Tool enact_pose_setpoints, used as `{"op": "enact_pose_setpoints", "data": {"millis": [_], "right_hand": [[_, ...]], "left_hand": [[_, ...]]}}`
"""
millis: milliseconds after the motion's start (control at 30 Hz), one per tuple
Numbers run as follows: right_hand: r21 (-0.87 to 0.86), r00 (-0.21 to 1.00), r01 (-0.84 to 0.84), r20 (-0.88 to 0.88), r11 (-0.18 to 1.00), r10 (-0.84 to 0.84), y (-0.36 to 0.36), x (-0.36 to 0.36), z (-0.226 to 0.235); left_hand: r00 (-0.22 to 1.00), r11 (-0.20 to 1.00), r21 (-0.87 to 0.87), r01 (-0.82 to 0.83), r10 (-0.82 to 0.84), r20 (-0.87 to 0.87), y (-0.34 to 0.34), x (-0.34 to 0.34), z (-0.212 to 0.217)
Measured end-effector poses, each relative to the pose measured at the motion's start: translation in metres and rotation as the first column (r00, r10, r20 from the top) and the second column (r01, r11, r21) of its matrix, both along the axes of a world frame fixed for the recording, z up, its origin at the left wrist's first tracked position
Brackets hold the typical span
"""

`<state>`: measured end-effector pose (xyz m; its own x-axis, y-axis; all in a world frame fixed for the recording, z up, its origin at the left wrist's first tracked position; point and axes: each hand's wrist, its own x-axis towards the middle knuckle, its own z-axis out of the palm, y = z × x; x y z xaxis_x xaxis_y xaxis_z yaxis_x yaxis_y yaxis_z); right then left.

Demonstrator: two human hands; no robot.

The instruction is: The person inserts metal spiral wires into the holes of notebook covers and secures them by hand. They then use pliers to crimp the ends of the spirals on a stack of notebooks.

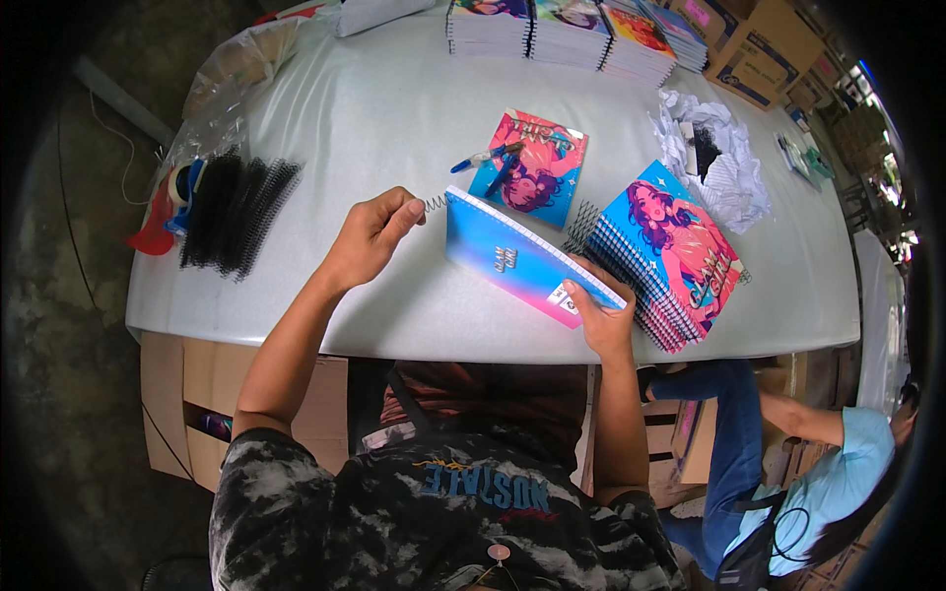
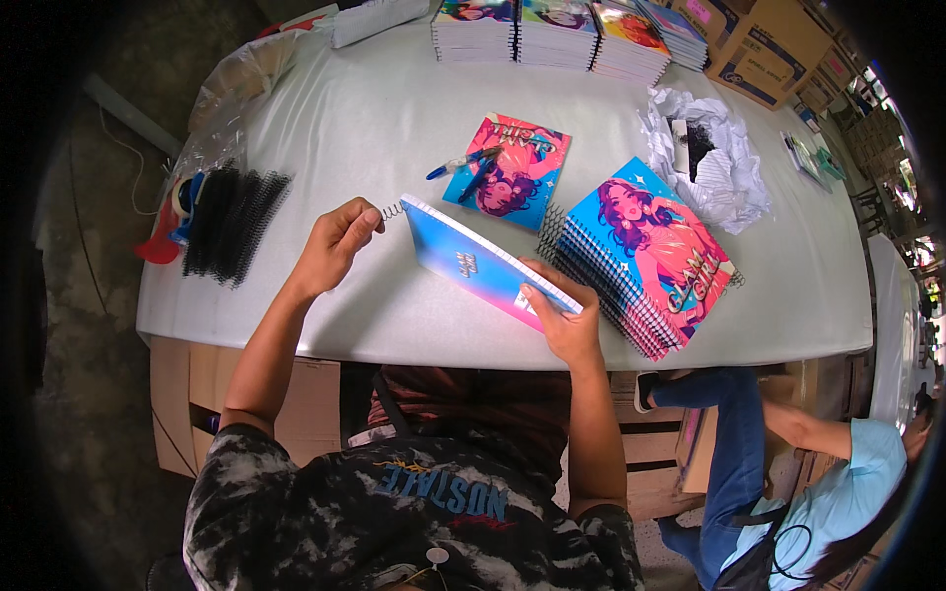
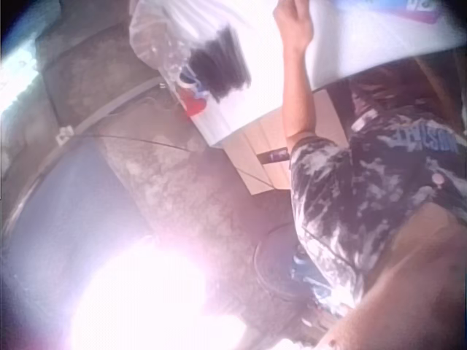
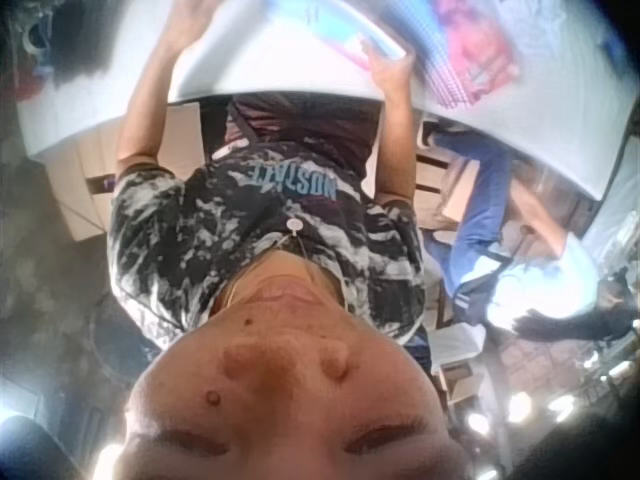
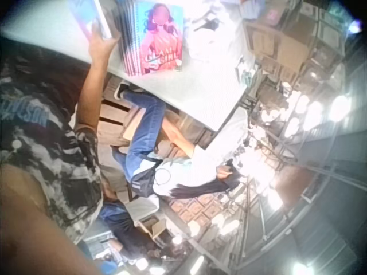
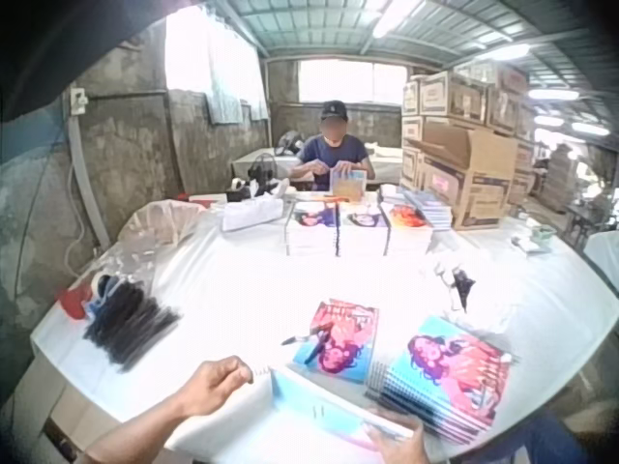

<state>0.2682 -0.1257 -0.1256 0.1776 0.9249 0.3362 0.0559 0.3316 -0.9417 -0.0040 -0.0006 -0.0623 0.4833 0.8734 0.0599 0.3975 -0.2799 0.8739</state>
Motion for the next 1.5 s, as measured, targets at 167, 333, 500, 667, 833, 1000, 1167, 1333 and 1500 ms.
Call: {"op": "enact_pose_setpoints", "data": {"millis": [167, 333, 500, 667, 833, 1000, 1167, 1333, 1500], "right_hand": [[0.032, 0.999, -0.021, 0.031, 0.999, 0.02, 0.001, 0.0, 0.006], [0.066, 0.995, -0.05, 0.091, 0.997, 0.044, 0.0, 0.003, 0.007], [0.055, 0.996, -0.072, 0.058, 0.996, 0.069, -0.001, 0.005, 0.006], [-0.03, 0.997, -0.072, 0.02, 0.997, 0.073, -0.006, 0.002, 0.004], [0.022, 0.995, -0.087, 0.058, 0.996, 0.085, -0.007, -0.003, 0.006], [0.007, 0.991, -0.084, 0.104, 0.996, 0.082, -0.013, -0.005, 0.004], [0.136, 0.979, -0.058, 0.204, 0.989, 0.029, -0.011, -0.011, 0.002], [0.137, 0.978, -0.057, 0.209, 0.989, 0.027, -0.013, -0.012, 0.001], [0.181, 0.971, -0.075, 0.238, 0.981, 0.03, -0.019, -0.019, -0.001]], "left_hand": [[0.993, 0.997, -0.066, -0.029, 0.036, 0.11, 0.001, 0.007, 0.0], [0.98, 0.966, -0.259, 0.006, 0.046, 0.194, 0.012, 0.008, 0.011], [0.995, 0.974, 0.206, 0.095, -0.09, -0.031, 0.021, 0.006, 0.019], [0.858, 0.721, 0.542, 0.432, -0.144, -0.492, 0.022, 0.01, 0.04], [0.878, 0.649, 0.678, 0.346, 0.032, -0.478, 0.008, 0.029, 0.052], [0.66, 0.718, 0.444, 0.537, -0.03, -0.751, 0.003, 0.031, 0.075], [0.739, 0.541, 0.58, 0.608, -0.121, -0.662, 0.008, 0.023, 0.065], [0.801, 0.475, 0.706, 0.525, 0.005, -0.599, -0.003, 0.039, 0.067], [0.786, 0.541, 0.665, 0.515, 0.012, -0.619, -0.005, 0.032, 0.061]]}}
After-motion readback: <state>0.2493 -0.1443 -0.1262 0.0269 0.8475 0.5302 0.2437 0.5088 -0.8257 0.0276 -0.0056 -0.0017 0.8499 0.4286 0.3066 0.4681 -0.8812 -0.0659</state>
